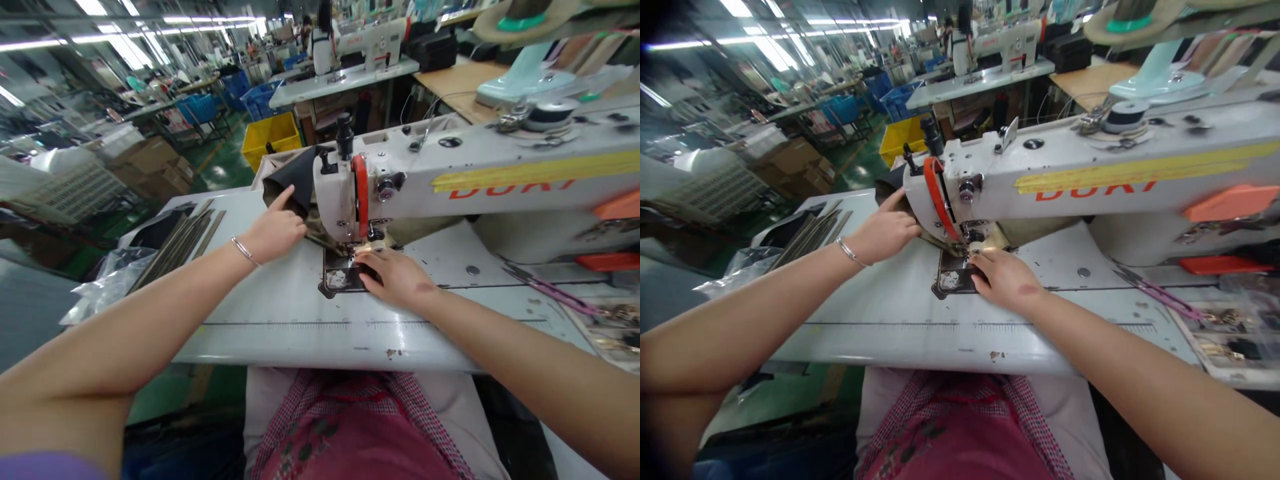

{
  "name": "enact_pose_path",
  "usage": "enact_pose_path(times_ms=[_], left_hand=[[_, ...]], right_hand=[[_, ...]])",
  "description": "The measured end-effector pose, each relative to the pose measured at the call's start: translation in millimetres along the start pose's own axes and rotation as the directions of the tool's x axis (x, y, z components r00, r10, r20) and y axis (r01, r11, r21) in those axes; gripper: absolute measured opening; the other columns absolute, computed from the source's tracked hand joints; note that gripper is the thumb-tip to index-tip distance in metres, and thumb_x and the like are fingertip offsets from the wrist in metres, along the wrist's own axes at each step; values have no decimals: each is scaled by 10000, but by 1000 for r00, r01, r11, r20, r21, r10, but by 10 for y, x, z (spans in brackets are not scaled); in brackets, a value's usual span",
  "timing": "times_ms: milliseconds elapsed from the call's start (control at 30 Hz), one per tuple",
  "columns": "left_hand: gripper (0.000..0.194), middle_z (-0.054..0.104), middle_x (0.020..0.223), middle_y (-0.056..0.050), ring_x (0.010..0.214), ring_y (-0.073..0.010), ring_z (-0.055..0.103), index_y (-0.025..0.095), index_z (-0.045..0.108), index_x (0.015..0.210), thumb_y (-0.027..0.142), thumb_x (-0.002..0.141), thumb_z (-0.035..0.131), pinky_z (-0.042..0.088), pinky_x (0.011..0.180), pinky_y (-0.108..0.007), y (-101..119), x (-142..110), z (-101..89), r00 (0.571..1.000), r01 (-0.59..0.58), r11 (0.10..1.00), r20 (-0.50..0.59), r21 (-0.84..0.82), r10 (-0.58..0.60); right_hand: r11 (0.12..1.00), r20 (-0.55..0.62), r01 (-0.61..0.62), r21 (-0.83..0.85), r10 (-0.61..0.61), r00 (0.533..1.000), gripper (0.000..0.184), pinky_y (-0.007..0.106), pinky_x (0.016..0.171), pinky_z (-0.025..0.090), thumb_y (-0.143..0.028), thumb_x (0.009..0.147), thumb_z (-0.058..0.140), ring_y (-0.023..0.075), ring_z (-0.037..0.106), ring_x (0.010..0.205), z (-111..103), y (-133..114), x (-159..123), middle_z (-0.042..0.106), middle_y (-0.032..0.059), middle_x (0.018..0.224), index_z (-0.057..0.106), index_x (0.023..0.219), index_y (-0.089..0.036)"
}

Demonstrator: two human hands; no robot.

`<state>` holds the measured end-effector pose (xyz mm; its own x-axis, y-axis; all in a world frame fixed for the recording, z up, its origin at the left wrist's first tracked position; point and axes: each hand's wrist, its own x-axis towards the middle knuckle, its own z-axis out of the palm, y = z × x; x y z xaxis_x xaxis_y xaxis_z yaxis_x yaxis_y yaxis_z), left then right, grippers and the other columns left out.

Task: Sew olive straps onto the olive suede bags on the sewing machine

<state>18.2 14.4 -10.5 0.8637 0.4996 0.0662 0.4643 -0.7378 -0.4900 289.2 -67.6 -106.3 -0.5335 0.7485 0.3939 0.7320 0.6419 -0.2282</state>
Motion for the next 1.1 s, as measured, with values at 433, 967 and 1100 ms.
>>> enact_pose_path(times_ms=[433, 967, 1100], left_hand=[[424, 671, 1182, -72, 1051, -223, 636, 221, 494, 1363, 258, 948, 416, 414, 1068, -471, 1046, -562, -1513, 999, 19, 930, 39, -368, -5], [689, 220, 1531, 183, 1364, -257, 425, 497, 126, 1482, 505, 875, 453, 382, 1128, -481, 766, -514, 590, 993, 105, 872, 3, -478, -118], [703, 258, 1498, 194, 1338, -280, 457, 536, 124, 1463, 518, 856, 478, 402, 1098, -542, 656, -500, 698, 994, 88, 865, -12, -493, -108]], right_hand=[[949, 47, 293, 116, -300, 953, 223, 377, 825, 467, -216, 921, 458, 205, 594, 924, 72, -365, -6, 663, 94, 928, 673, 942, -159], [850, -245, -487, -199, 438, 865, 247, 305, 859, 446, -380, 938, 475, 158, 568, 922, -1210, 19, -1485, 658, 37, 902, 642, 830, -232], [424, -449, -880, -215, 757, 474, 306, 415, 810, 453, -319, 964, 402, 235, 562, 907, -2032, 749, -2193, 622, 131, 897, 627, 835, -156]])
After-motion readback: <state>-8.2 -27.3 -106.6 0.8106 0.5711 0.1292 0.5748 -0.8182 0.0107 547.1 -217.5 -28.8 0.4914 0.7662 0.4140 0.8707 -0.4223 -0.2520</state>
